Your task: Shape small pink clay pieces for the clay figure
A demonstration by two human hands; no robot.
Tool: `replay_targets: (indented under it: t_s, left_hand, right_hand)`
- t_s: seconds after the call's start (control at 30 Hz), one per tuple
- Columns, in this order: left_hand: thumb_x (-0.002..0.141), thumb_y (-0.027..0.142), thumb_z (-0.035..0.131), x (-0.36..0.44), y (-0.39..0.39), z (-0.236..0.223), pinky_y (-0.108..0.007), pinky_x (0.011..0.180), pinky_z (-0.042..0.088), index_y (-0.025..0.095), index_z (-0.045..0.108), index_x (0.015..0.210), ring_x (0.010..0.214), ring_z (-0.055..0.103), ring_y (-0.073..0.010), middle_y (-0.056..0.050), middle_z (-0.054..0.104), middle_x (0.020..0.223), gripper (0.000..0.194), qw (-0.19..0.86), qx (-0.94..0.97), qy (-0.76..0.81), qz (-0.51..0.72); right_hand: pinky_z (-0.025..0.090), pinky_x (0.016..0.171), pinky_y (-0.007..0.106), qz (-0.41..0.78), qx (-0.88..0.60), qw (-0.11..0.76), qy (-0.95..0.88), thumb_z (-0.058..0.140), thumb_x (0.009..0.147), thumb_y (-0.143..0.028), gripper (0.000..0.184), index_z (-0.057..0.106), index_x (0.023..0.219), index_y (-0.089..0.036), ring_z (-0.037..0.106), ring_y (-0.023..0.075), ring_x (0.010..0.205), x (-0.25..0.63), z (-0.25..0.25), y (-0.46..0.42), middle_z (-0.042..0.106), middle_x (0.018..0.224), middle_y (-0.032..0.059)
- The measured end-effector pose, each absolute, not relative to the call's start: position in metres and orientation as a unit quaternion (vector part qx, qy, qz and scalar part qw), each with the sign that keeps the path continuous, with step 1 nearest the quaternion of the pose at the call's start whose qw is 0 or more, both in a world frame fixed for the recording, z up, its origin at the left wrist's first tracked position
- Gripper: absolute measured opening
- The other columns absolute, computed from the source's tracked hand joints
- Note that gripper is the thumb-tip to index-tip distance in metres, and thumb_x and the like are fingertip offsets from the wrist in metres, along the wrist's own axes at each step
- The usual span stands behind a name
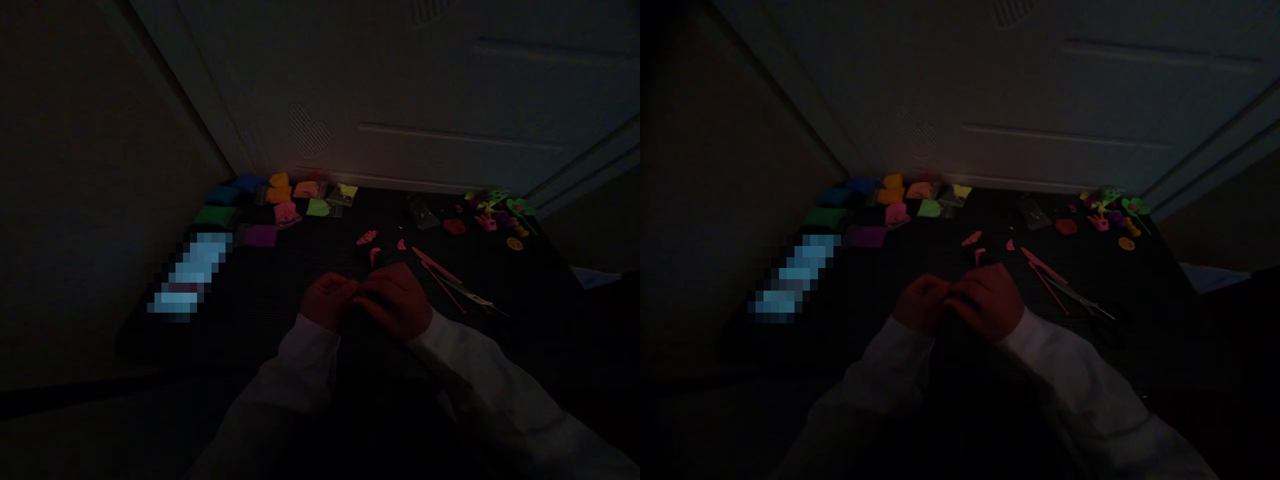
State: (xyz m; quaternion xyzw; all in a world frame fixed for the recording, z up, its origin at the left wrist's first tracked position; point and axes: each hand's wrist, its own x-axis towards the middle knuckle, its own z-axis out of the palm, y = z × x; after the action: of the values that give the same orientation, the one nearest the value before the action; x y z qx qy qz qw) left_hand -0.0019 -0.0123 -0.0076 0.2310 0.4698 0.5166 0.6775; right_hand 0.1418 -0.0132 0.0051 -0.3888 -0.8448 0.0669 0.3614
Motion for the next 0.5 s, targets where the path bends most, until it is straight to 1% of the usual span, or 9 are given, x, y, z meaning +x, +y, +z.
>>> replay_targets:
  t_s: [0.1,0.2,0.3,0.4,0.5]
  left_hand:
    - [0.049,0.025,0.073,-0.0008,-0.0137,-0.0066,-0.018,0.049,0.046,0.014,0.055,0.055,0.049,0.054,-0.0066,0.004,0.059,0.050,0.022,0.688,0.233,0.465,0.505]
    - [0.052,0.027,0.073,-0.0005,-0.0161,-0.0049,-0.021,0.055,0.049,0.013,0.058,0.058,0.056,0.058,-0.0091,0.001,0.063,0.058,0.021,0.709,0.237,0.450,0.489]
    - [0.049,0.023,0.075,-0.0018,-0.0178,-0.0037,-0.024,0.058,0.051,0.013,0.060,0.061,0.057,0.059,-0.0100,0.001,0.063,0.058,0.021,0.734,0.233,0.432,0.469]
    - [0.049,0.021,0.075,-0.0039,-0.0178,-0.0038,-0.025,0.061,0.052,0.013,0.062,0.066,0.061,0.060,-0.0110,0.000,0.064,0.064,0.023,0.768,0.205,0.403,0.453]
    - [0.048,0.016,0.076,-0.0053,-0.0169,-0.0053,-0.024,0.062,0.052,0.014,0.064,0.071,0.062,0.061,-0.0105,0.000,0.065,0.066,0.026,0.786,0.172,0.376,0.459]
  right_hand:
    - [0.041,0.072,0.033,0.063,-0.394,0.362,-0.842,0.058,0.075,-0.033,0.016,0.061,0.084,-0.019,0.055,0.0164,0.079,0.1450,0.0025,-0.0138,0.064,0.082,0.0050]
    - [0.041,0.073,0.033,0.066,-0.400,0.359,-0.841,0.057,0.076,-0.033,0.020,0.060,0.091,-0.019,0.055,0.0170,0.082,0.1493,0.0011,-0.0133,0.064,0.085,0.0053]
    - [0.041,0.072,0.033,0.067,-0.382,0.351,-0.852,0.055,0.078,-0.029,0.023,0.060,0.097,-0.018,0.055,0.0166,0.081,0.1518,0.0005,-0.0128,0.064,0.086,0.0059]
    - [0.042,0.070,0.032,0.071,-0.372,0.353,-0.856,0.054,0.078,-0.026,0.019,0.062,0.095,-0.019,0.056,0.0159,0.078,0.1519,0.0016,-0.0128,0.065,0.084,0.0051]
    - [0.043,0.071,0.032,0.076,-0.373,0.367,-0.849,0.054,0.079,-0.025,0.015,0.062,0.091,-0.021,0.057,0.0156,0.080,0.1511,0.0032,-0.0129,0.065,0.085,0.0044]
